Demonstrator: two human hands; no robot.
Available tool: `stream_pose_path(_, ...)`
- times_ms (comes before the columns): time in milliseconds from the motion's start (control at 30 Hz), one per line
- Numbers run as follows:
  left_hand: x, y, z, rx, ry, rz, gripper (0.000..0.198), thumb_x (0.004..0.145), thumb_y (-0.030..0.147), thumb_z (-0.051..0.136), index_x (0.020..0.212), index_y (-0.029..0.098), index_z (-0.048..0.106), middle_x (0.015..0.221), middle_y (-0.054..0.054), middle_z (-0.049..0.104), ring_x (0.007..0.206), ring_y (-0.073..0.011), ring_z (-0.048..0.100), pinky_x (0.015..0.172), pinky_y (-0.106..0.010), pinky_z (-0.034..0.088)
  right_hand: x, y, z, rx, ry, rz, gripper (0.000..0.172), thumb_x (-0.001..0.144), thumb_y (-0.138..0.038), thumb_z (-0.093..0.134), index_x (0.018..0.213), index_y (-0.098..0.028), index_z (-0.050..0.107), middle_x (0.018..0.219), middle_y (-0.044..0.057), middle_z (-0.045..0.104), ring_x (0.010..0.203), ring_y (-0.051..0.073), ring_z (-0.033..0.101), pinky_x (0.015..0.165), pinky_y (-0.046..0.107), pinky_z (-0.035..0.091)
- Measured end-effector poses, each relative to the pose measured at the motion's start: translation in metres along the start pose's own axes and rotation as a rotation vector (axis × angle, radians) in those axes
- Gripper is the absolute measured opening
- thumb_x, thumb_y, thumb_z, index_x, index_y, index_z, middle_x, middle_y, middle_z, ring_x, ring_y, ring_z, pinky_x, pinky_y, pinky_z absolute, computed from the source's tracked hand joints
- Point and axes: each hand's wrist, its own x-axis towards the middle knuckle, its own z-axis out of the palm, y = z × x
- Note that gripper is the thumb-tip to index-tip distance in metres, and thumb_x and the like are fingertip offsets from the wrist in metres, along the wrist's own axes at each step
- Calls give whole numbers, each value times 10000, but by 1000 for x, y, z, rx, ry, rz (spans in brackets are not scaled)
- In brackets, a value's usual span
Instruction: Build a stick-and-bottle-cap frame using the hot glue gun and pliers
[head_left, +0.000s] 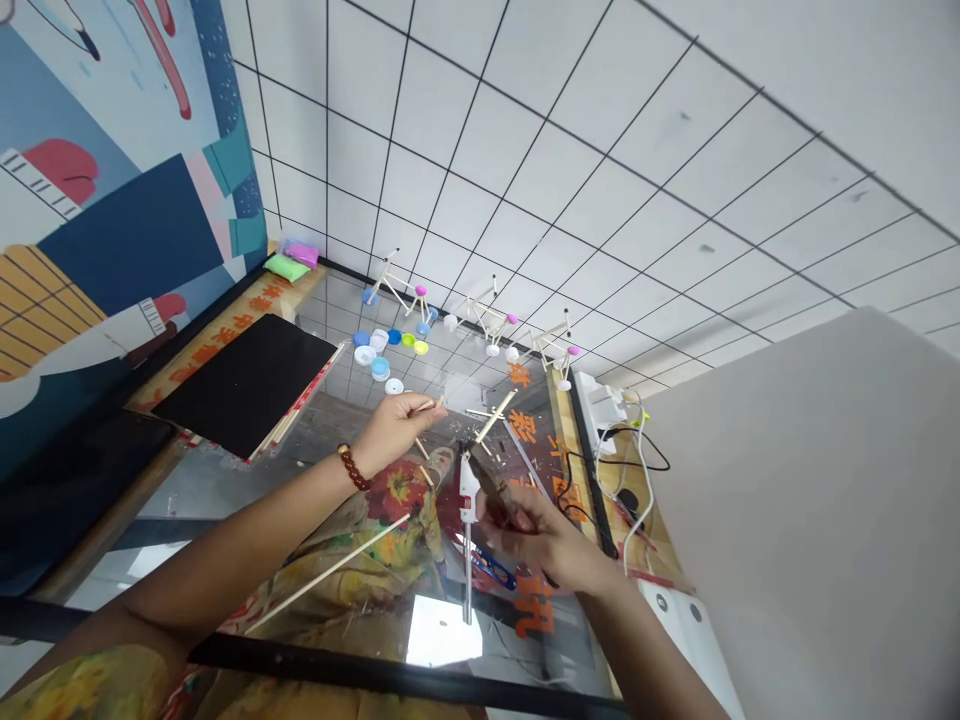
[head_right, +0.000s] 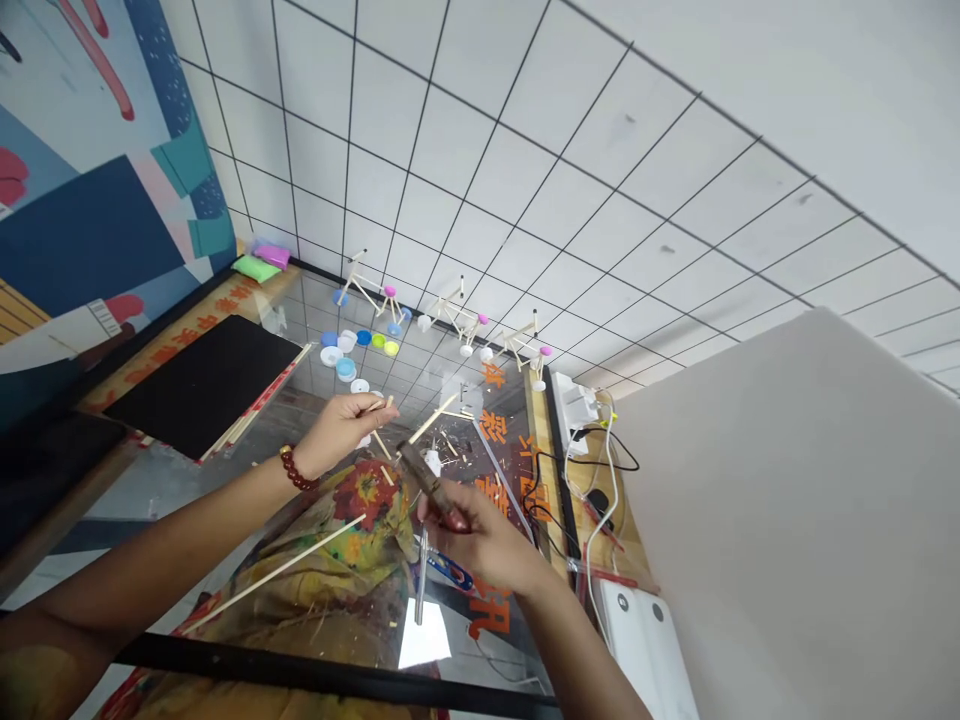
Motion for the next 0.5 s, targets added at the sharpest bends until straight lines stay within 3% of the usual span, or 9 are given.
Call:
stream_pose_path(133, 4, -1, -2, -353, -20, -272, 342, 710, 467, 736, 734, 128, 695, 585, 28, 458, 511, -71, 369, 514, -222, 315, -8, -3, -3, -233, 153, 92, 173, 782, -190, 521, 953, -210, 507, 742, -40, 440, 668, 123, 407, 620, 247, 349)
stream_pose_path(233, 3, -1, -2, -490, -10, -329, 275, 703, 379, 775, 694, 121, 681, 597, 15, 506, 523, -62, 426, 530, -202, 384, -11, -1, 2, -553, 130, 130, 201, 779, -144, 504, 971, -204, 508, 826, -8, 527, 736, 152, 481, 681, 275, 386)
stream_pose_path(333, 4, -1, -3, -569, -1, -377, 206, 756, 270, 744, 672, 104, 656, 709, -44, 624, 624, -94, 577, 637, -222, 497, -11, 4, 17, -816, 105, 152, 341, 742, -82, 504, 1070, -169, 529, 1055, 98, 570, 943, 223, 553, 809, 336, 435)
stream_pose_path(433, 3, 1, -6, -583, -36, -460, 117, 836, 214, 660, 850, 99, 681, 747, -84, 676, 645, -132, 645, 642, -254, 541, -12, 9, 31, -979, 91, 203, 453, 704, -53, 517, 1146, -151, 542, 1176, 156, 538, 1079, 290, 548, 884, 399, 452)
stream_pose_path(500, 3, 2, -7, -564, -51, -488, 203, 869, 182, 609, 1057, 124, 661, 724, -74, 686, 583, -123, 636, 576, -233, 529, -15, 11, 35, -1035, 102, 224, 483, 714, -53, 515, 1186, -154, 543, 1198, 163, 531, 1084, 308, 551, 889, 429, 463)
